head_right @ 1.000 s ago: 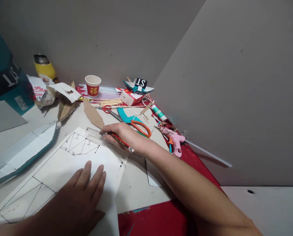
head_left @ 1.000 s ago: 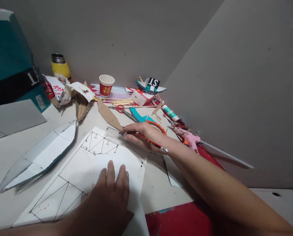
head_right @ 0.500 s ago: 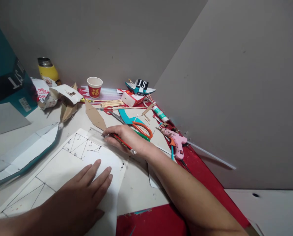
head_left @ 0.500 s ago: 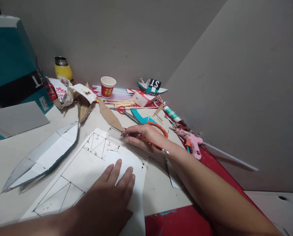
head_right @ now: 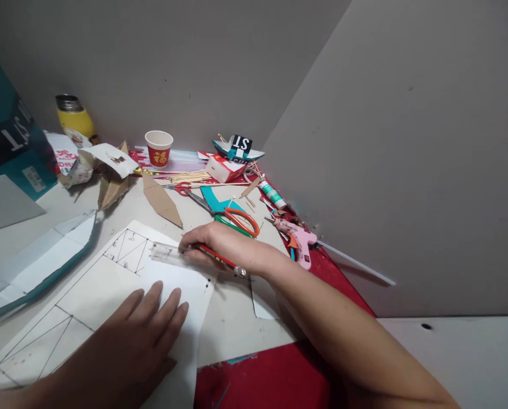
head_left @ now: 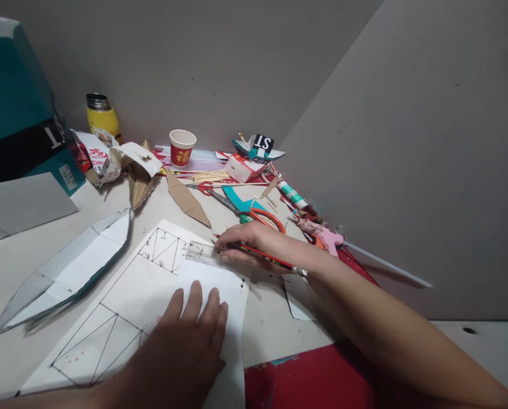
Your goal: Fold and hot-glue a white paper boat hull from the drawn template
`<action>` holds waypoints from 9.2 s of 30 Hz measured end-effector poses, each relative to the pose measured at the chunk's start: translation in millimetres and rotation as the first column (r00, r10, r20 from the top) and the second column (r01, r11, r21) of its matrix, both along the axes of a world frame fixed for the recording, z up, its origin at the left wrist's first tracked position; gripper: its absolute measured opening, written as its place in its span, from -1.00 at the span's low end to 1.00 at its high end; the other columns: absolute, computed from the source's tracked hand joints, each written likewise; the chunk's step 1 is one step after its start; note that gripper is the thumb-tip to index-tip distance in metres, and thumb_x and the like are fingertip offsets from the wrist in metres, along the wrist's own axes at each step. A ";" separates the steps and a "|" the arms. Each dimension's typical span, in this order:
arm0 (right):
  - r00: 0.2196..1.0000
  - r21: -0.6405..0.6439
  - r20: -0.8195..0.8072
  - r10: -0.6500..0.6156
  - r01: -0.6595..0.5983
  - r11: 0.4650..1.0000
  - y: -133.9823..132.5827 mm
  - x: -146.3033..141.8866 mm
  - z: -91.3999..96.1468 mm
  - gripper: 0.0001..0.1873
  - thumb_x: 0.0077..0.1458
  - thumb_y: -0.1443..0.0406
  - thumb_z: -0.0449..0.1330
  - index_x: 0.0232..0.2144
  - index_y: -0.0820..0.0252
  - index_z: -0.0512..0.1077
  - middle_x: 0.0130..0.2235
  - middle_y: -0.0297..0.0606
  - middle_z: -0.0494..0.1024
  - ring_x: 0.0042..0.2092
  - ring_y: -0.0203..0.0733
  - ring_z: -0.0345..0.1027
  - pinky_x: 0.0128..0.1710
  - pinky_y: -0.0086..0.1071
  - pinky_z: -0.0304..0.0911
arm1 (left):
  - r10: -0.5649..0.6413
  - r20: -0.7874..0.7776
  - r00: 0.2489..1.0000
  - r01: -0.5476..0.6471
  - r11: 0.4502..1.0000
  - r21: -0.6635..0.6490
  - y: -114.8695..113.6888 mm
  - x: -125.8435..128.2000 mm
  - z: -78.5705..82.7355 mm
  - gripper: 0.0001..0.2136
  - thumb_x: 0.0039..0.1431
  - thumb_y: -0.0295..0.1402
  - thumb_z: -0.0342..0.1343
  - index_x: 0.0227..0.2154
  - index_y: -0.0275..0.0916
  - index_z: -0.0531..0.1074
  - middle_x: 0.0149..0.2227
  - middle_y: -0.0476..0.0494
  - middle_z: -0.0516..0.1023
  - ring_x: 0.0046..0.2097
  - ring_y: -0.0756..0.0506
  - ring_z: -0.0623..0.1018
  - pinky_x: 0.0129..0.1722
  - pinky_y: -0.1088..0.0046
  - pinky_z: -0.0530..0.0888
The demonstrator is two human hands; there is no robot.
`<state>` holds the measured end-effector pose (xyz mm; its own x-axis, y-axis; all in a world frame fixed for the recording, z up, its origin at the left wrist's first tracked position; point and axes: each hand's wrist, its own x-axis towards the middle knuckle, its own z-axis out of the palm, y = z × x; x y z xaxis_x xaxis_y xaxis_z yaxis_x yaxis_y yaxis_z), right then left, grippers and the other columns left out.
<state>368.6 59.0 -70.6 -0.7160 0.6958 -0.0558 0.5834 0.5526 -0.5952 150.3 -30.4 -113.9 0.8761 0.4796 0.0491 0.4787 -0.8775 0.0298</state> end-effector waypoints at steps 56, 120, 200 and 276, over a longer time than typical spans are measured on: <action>0.998 -0.078 0.061 0.029 -0.024 0.997 9.4 -9.1 -7.0 -0.80 0.17 0.34 0.15 -0.22 0.28 0.54 -0.26 -0.21 0.60 -0.29 -0.23 0.42 -0.29 -0.43 0.25 | 0.049 0.031 0.998 -0.047 0.997 -0.058 6.7 -4.5 6.5 -0.46 0.23 -0.11 -0.02 0.16 -0.35 0.34 0.20 -0.72 0.25 0.24 -0.51 0.26 0.00 -0.04 0.43; 0.982 0.119 0.170 -0.081 0.061 0.991 11.6 -26.5 7.1 -0.76 0.15 0.45 -0.01 -0.33 0.28 0.47 -0.36 -0.23 0.52 -0.36 -0.28 0.29 -0.36 -0.42 0.11 | 0.035 0.002 0.999 -0.035 0.993 -0.111 5.3 -3.3 2.7 -0.42 0.19 -0.10 0.06 0.17 -0.38 0.32 0.20 -0.80 0.16 0.22 -0.57 0.25 -0.02 -0.07 0.42; 0.990 0.064 0.144 -0.002 -0.008 0.998 20.3 -18.2 5.1 -0.76 0.10 0.48 0.07 -0.22 0.30 0.50 -0.27 -0.19 0.58 -0.30 -0.22 0.38 -0.29 -0.40 0.21 | 0.028 0.025 0.999 -0.025 0.996 -0.088 3.8 -5.8 1.8 -0.42 0.18 -0.09 0.07 0.16 -0.39 0.33 0.20 -0.79 0.18 0.21 -0.58 0.26 -0.02 -0.07 0.40; 0.991 -0.010 0.132 0.004 -0.003 1.000 -17.5 19.5 7.5 -0.78 0.18 0.46 0.04 -0.27 0.28 0.49 -0.27 -0.21 0.56 -0.27 -0.23 0.39 -0.25 -0.40 0.22 | 0.001 -0.002 1.000 -0.001 1.000 -0.029 5.9 -3.9 5.9 -0.46 0.23 -0.07 -0.03 0.13 -0.34 0.40 0.17 -0.55 0.36 0.17 -0.48 0.38 -0.05 -0.04 0.45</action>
<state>388.2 41.4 -63.1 -0.7045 0.6921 -0.1569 0.6551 0.5492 -0.5190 146.4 -24.5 -108.0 0.8759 0.4814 0.0331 0.4794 -0.8759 0.0545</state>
